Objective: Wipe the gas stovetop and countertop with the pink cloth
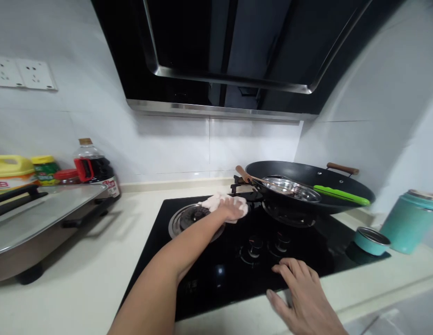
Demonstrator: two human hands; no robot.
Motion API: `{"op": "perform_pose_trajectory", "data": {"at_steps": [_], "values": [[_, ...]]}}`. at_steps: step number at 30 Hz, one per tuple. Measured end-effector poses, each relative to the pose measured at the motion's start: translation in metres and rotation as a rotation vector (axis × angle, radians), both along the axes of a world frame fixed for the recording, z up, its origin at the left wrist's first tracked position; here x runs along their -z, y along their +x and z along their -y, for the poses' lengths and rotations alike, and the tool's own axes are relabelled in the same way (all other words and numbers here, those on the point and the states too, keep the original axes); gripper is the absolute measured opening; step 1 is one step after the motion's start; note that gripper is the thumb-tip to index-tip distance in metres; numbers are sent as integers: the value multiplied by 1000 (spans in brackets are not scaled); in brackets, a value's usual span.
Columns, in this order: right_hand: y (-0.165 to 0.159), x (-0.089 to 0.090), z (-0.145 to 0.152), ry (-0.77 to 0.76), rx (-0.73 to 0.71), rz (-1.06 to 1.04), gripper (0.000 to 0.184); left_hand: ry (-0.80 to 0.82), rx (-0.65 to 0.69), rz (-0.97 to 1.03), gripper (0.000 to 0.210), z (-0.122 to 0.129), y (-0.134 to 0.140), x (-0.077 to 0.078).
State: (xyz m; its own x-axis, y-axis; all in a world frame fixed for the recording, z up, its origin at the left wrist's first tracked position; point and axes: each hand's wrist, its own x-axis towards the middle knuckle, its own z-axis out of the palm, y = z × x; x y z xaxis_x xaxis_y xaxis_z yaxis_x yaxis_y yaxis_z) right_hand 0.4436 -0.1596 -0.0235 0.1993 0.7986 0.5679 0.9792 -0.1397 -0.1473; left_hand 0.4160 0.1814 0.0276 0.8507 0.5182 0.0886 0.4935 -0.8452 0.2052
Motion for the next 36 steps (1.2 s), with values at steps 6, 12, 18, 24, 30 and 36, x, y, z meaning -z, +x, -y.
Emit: {"op": "perform_pose_trajectory", "data": {"at_steps": [6,12,18,24,30,36], "values": [[-6,-5,3,-24,9,-64,25,-38,129,-113,67,69,-13,4],[-8,-6,3,-38,16,-98,27,20,110,-91,49,102,-56,0],[-8,-5,3,-39,10,-112,31,15,22,-30,55,132,-97,-7],[-6,-1,1,-40,32,-110,33,64,5,-2,56,159,-144,-9],[-4,5,0,-35,38,-50,37,35,-13,2,56,183,-201,-11],[-7,6,-1,-11,45,-45,35,-44,-175,-132,80,150,-275,-35]]}}
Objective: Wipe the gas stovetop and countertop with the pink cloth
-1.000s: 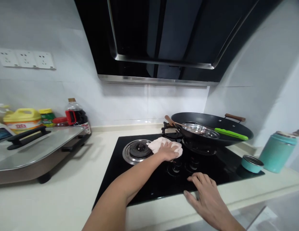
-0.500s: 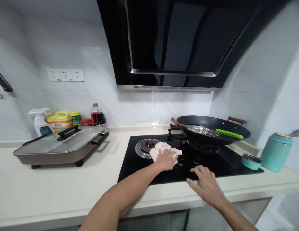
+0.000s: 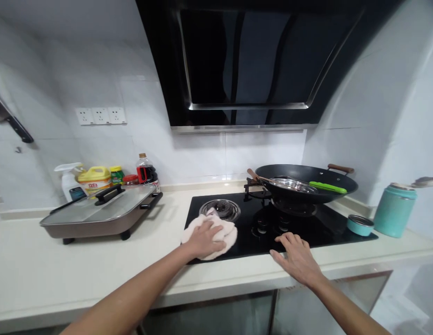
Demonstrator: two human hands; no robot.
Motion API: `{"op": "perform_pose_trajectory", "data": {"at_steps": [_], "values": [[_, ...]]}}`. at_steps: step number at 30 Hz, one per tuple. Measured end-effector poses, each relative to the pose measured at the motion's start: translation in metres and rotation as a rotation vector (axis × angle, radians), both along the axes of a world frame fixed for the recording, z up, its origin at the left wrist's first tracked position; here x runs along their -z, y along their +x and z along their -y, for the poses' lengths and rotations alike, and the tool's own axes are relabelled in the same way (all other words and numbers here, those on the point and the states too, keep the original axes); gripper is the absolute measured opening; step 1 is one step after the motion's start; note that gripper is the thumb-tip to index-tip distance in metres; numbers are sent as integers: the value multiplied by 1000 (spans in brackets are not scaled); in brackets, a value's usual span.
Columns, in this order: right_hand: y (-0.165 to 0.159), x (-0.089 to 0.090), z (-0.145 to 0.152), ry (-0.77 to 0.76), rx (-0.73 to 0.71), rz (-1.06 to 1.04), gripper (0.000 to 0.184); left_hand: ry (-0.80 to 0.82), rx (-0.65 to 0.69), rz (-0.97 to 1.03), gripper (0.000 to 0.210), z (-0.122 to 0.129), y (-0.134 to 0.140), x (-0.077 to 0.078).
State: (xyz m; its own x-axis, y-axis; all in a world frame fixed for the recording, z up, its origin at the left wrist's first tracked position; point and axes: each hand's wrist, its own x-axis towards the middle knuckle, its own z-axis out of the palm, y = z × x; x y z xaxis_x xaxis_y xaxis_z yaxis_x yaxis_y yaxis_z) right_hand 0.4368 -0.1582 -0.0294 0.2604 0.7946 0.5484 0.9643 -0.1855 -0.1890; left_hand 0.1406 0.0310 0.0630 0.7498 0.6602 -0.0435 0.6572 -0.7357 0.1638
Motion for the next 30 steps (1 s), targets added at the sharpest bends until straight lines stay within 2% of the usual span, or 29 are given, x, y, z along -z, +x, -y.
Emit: {"op": "perform_pose_trajectory", "data": {"at_steps": [4,9,13,18,20,23,26,30], "values": [[-3,-3,0,14,5,-1,32,112,-119,-34,81,-39,-37,-2],[-3,-6,1,-6,8,-11,32,93,-304,-21,82,-62,-39,14],[-2,-5,2,-10,0,-16,35,97,-299,-44,79,-55,-31,21],[-3,-5,3,-1,-12,-11,35,168,-185,-40,74,-17,-25,25],[-3,-6,3,6,-12,-10,34,162,-94,-24,72,0,-14,28],[-3,-6,4,15,-13,-8,34,185,82,28,65,14,19,31],[-4,-5,5,25,-16,4,35,239,192,73,54,6,62,31],[-6,-7,6,58,-40,-5,36,257,207,90,50,-17,122,27]]}}
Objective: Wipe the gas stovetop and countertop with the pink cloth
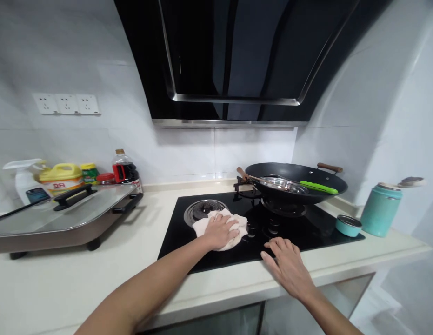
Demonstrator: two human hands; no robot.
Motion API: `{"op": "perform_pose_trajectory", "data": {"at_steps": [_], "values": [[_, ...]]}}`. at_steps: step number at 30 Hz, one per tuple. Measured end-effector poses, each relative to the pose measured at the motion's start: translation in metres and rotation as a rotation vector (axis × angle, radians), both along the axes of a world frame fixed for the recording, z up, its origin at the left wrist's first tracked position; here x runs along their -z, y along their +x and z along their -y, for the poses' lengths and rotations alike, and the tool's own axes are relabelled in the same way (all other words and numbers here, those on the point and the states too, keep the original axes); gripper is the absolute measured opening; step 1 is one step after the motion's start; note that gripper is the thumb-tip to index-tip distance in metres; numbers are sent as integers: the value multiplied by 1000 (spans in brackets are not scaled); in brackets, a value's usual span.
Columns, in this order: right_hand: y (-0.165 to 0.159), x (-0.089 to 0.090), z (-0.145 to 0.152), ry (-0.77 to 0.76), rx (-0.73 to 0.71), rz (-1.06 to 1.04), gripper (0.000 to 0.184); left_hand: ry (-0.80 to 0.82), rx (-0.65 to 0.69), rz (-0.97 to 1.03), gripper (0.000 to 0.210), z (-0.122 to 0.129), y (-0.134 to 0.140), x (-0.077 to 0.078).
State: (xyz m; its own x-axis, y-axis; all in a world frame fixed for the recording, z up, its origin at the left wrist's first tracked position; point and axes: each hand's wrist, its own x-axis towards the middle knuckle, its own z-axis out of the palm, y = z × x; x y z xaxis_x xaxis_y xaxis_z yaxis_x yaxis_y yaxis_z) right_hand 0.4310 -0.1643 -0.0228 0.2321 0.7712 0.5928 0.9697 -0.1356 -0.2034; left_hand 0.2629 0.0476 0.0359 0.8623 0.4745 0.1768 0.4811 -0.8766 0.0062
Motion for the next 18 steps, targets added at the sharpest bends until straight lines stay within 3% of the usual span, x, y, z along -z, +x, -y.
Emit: {"op": "perform_pose_trajectory", "data": {"at_steps": [11,14,18], "values": [[4,-4,-1,14,-21,-112,37,-171,62,-83,69,-42,134,-6],[7,-5,-2,2,-10,-121,39,-186,62,-88,73,-45,149,-6],[9,-6,-2,-4,-26,-137,43,-183,82,-86,67,-42,138,-6]]}}
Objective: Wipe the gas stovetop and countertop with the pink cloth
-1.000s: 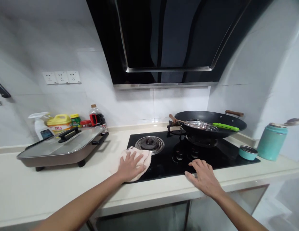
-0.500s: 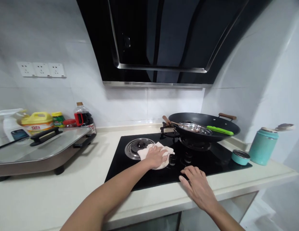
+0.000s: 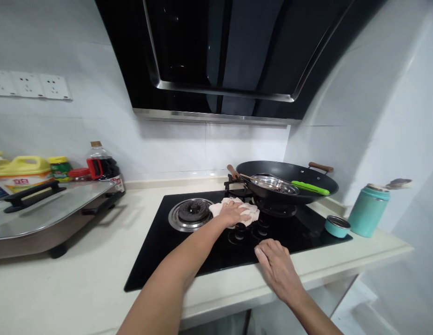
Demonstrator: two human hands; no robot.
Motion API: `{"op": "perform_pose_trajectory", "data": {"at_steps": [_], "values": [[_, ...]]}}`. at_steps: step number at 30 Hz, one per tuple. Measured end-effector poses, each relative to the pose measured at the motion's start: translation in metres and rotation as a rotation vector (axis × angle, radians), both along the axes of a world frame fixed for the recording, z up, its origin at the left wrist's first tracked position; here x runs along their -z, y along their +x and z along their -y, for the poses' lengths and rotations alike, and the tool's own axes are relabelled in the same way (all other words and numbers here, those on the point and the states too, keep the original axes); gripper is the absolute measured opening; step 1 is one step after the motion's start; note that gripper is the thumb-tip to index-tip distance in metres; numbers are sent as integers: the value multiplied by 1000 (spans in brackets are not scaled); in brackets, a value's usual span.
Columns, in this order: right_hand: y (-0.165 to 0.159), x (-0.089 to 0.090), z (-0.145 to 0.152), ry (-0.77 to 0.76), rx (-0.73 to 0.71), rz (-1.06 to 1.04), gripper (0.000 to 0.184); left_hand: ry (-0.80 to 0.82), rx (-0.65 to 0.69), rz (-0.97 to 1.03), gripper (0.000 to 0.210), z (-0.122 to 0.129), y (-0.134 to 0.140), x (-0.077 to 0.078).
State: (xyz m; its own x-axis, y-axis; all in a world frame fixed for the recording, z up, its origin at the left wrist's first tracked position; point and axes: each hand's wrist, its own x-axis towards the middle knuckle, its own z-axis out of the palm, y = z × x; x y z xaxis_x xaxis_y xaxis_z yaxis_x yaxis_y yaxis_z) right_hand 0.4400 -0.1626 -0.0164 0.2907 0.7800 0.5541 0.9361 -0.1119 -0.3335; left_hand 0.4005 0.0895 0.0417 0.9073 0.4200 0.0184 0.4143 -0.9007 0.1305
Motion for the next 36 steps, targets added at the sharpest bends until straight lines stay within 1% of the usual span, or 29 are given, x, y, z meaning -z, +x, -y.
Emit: {"op": "perform_pose_trajectory", "data": {"at_steps": [3,7,10,14,19,25,28,31,33,34,36], "values": [[1,1,0,9,-4,-2,46,18,12,5,61,4,-24,-1],[1,3,-1,16,10,-3,48,51,-25,22,58,17,-60,-3],[0,2,-1,14,25,1,50,67,-63,35,59,33,-84,-2],[-2,1,-1,17,32,29,51,83,-128,58,66,58,-109,3],[-3,2,-4,24,45,60,54,83,-187,51,73,93,-130,9],[-4,2,-5,18,47,16,51,-9,-271,-54,90,141,-136,9],[-3,-2,-3,17,59,-64,46,-79,-230,-91,97,157,-138,3],[-9,-13,-1,33,92,-117,44,-163,-168,-121,102,160,-145,-10],[-25,-22,-3,50,93,-110,43,-195,-150,-98,99,156,-154,-20],[-36,-27,-5,46,72,-97,42,-194,-148,-68,95,153,-161,-23],[-64,-33,-12,-6,11,-52,43,-150,-146,0,83,145,-178,-27]]}}
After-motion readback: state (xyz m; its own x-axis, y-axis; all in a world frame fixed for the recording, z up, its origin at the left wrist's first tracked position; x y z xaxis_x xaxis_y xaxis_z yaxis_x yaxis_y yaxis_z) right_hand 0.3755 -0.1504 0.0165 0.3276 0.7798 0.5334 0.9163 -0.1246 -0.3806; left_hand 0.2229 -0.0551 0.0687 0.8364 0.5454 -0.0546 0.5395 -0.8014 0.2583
